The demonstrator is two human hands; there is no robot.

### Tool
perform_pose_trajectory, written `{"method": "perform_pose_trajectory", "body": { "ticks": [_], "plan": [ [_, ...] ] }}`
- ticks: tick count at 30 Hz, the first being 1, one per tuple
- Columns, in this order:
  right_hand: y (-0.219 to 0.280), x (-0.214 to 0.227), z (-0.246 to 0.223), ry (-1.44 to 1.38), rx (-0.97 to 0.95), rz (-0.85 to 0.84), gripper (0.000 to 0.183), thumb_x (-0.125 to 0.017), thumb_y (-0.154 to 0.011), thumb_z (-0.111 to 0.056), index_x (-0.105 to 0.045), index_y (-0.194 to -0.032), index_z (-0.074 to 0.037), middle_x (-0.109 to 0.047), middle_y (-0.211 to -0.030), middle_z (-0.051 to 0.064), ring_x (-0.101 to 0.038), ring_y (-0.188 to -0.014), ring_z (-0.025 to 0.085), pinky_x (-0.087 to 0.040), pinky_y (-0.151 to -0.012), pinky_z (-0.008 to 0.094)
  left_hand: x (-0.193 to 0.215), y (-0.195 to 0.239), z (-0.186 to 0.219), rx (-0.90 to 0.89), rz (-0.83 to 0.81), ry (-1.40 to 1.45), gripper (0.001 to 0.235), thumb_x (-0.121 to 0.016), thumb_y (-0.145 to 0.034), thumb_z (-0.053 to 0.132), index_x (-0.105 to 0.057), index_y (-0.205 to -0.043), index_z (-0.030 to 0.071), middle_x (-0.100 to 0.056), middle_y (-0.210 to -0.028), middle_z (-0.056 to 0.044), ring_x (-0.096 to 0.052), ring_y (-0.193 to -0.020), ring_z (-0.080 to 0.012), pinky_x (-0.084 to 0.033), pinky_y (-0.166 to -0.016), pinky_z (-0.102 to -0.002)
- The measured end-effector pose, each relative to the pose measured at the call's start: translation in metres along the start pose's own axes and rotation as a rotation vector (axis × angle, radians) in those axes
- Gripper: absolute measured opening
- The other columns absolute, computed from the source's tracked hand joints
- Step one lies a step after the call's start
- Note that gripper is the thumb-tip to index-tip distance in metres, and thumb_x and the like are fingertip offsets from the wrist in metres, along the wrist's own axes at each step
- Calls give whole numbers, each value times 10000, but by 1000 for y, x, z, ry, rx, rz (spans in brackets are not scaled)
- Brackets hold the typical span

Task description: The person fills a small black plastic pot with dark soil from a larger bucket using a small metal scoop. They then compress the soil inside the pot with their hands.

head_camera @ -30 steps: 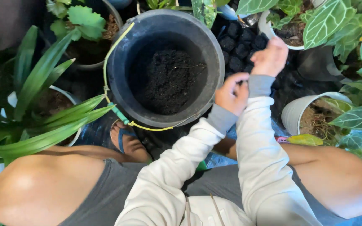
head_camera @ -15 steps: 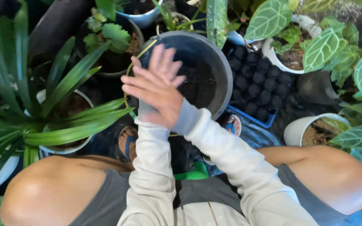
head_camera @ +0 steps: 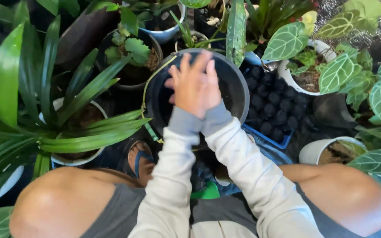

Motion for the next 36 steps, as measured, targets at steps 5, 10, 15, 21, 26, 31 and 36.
{"method": "perform_pose_trajectory", "body": {
  "ticks": [5, 10, 15, 21, 26, 31, 36],
  "plan": [
    [90, -127, -67, 397, 272, -373, 856, -163, -837, -691, -177, -1427, -72, -76, -1505, 100, -85, -1412, 316, -121, -1151, 428, -52, 25, -205, 430, 148, 779, 399, -348, -907, 370, -407, -1252, 177, -503, -1224, -9, -502, -1086, -211, -261, -902, -342],
    [126, -142, -101, 952, 1238, -296, 925, -184, -805, -665, -448, -1169, 143, -391, -1256, 330, -361, -1244, 455, -294, -1096, 536, -87, 55, -202, 809, -80, 1373, 642, -425, -808, 677, -373, -1328, 304, -447, -1338, 7, -419, -1234, -319, -192, -958, -472],
    [17, 6, 11, 1798, 716, -275, 446, -275, -963, -343, -323, -1369, -164, -375, -1390, 9, -294, -1307, 220, -244, -998, 392, -86, 58, -151, 928, 113, 1950, 881, -510, -721, 663, -279, -1364, 109, -364, -1344, -198, -398, -1204, -396, -231, -1021, -558],
    [40, 46, -98, 1085, 808, 440, 137, -506, -809, -63, -596, -729, 3, -572, -726, 79, -519, -552, 154, -438, -489, 251, -48, 31, -103, 861, 33, 1500, 665, -559, -797, 571, -392, -1330, 210, -507, -1157, -258, -482, -1161, -358, -189, -1043, -485],
    [25, 216, -140, 803, 755, 839, 122, -434, -886, -187, -526, -840, -121, -520, -487, 74, -459, -400, 189, -404, -431, 238, -37, 33, -114, 776, 102, 1064, 773, -672, -773, 96, -227, -1376, 285, -376, -1266, -124, -360, -1174, -306, -257, -982, -401],
    [24, 382, -135, 576, 490, 1150, 181, -569, -795, -129, -612, -899, -271, -617, -579, 58, -530, -343, 183, -409, -278, 218, -53, 28, -124, 685, 158, 1115, 882, -720, -772, 61, -149, -1425, 225, -118, -1477, -111, -126, -1312, -397, -198, -1061, -510],
    [5, 416, -116, 515, 249, 1116, 195, -556, -801, -185, -562, -976, -270, -694, -893, -6, -697, -676, 164, -563, -481, 277, -38, 36, -117, 878, 264, 1040, 736, -647, -790, 159, -237, -1401, 177, -81, -1482, -112, -158, -1325, -383, -194, -1016, -590]
  ]
}}
Point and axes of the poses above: each hand's wrist, its own y-axis away from the middle knuckle, its own x-axis out of the back of the hand, z = x × y, the point moved 8 cm from there along -y, towards the middle knuckle
